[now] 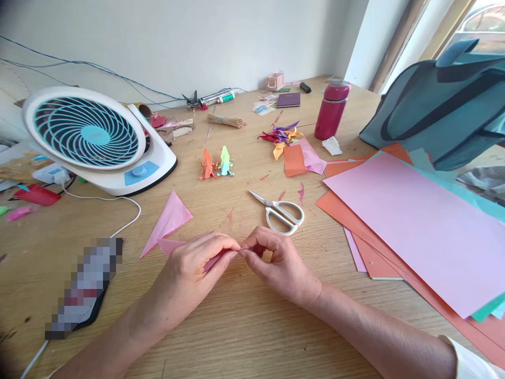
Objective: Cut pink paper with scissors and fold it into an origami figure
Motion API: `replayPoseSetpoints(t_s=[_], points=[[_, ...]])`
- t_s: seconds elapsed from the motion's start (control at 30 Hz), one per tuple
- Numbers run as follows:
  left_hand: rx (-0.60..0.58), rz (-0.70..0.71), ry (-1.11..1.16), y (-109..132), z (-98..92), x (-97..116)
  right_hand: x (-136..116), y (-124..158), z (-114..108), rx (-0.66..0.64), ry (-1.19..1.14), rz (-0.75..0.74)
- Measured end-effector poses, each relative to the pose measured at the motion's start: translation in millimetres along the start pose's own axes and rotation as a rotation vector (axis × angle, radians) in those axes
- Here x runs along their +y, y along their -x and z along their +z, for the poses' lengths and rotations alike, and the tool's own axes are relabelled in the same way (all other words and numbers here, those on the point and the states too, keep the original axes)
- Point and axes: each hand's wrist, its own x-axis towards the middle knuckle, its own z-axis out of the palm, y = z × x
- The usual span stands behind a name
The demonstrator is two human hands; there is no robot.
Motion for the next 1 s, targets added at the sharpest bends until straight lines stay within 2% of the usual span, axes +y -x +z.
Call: replayPoseSetpoints(t_s=[0.3,0.73,1.0], points=[[-0.009,-0.008,-0.057,0.1,-2.5,1.0,-0.2,0.1,0.1,-0.009,0.009,0.0],[0.022,0.092,-0.174,2.7,-2.5,1.2,0.5,0.7,1.1,0.004,-0.006,-0.023],[0.022,0.11,-0.121,1.3,-4.3,1.4,0.7,0.3,-0.1,0.008,-0.002,-0.006]])
